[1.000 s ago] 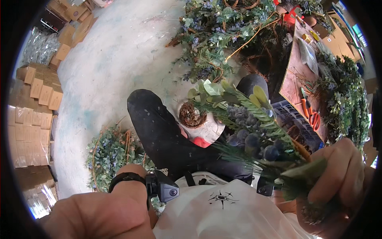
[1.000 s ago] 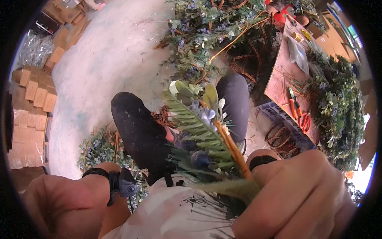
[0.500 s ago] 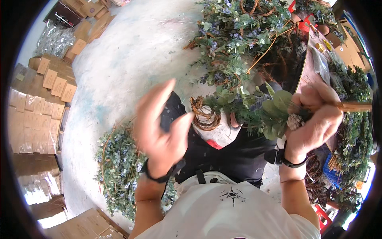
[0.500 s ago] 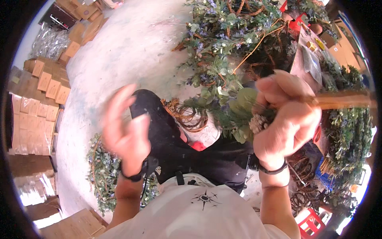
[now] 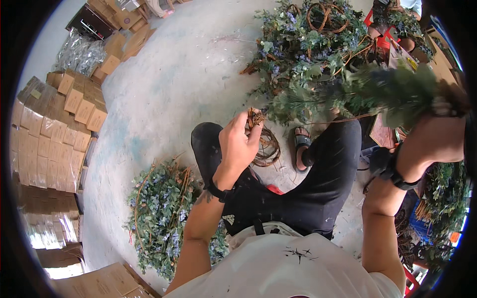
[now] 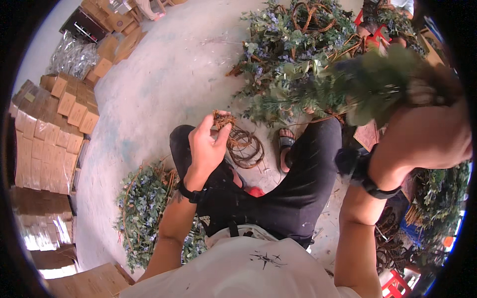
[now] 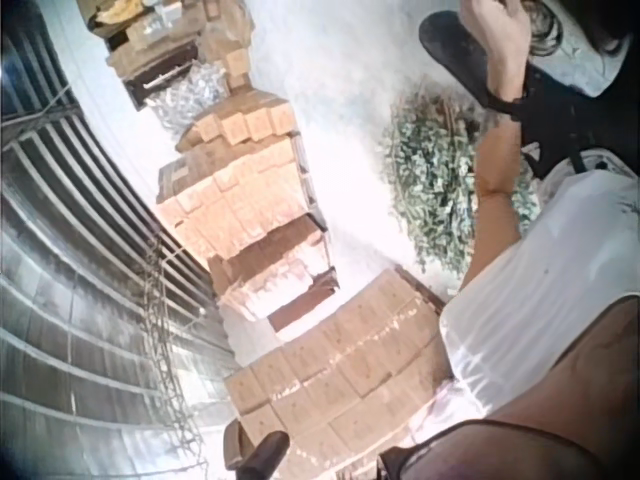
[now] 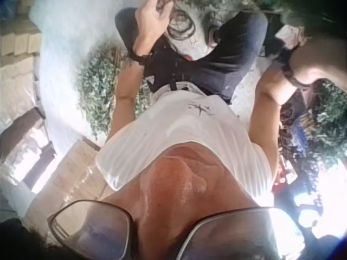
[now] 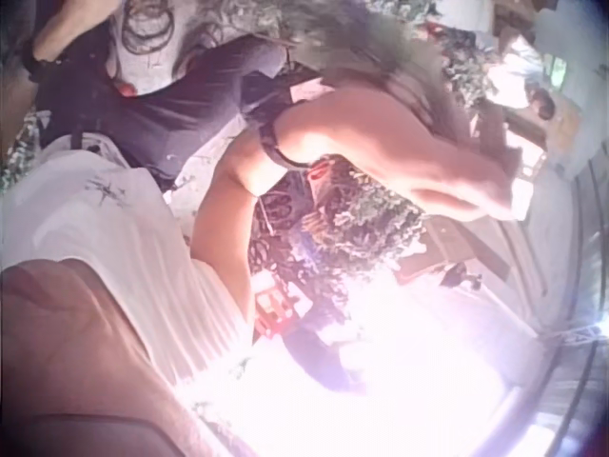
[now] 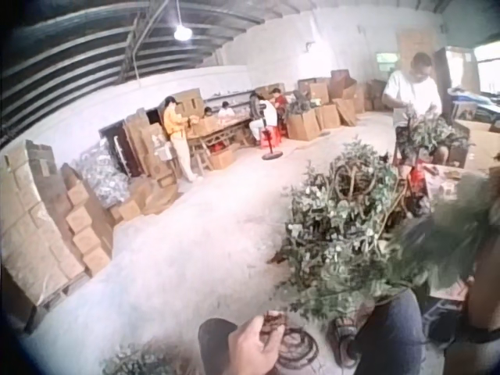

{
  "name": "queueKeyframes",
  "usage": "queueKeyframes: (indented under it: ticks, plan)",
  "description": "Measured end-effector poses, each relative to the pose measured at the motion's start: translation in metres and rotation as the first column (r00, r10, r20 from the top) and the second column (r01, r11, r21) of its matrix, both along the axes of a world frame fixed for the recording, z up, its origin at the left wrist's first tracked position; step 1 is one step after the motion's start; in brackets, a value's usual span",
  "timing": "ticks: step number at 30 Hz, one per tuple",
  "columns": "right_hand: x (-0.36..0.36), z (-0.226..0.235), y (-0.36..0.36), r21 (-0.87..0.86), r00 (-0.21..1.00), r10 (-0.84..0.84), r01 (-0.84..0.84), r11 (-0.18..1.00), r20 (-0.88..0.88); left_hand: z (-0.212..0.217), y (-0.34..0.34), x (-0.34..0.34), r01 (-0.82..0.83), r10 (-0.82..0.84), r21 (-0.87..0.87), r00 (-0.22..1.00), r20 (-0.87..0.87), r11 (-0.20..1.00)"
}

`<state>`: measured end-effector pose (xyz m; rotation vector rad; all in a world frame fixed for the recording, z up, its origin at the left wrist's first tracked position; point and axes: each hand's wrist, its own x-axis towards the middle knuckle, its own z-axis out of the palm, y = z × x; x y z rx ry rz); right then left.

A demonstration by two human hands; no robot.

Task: Assemble decorative floral wreaths by trimming stems and attaching greenery to a branch-like frame.

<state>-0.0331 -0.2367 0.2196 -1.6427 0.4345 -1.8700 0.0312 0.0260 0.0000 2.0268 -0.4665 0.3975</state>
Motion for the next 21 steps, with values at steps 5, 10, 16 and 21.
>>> queueKeyframes:
  ticks: [5,10,16,21]
  plan:
    - [0.025,-0.108,0.039,-0.338,0.830,0.468,-0.553,0.761,-0.303,-0.015,0.006,0.012,-0.168,0.167,0.172,0.986,0.020,0.971]
    - [0.026,-0.146,0.089,-0.032,0.466,0.795,-0.869,0.494,-0.387,0.008,0.015,0.003,-0.253,0.241,0.133,0.965,0.102,0.958]
    - [0.018,-0.144,0.096,0.160,0.194,0.842,-0.937,0.311,-0.503,0.085,0.017,-0.026,0.120,-0.043,-0.348,0.974,0.222,0.930]
    - [0.010,-0.151,0.105,0.244,0.043,0.878,-0.953,0.179,-0.477,0.097,0.007,-0.028,0.257,-0.185,-0.446,0.963,0.198,0.858]
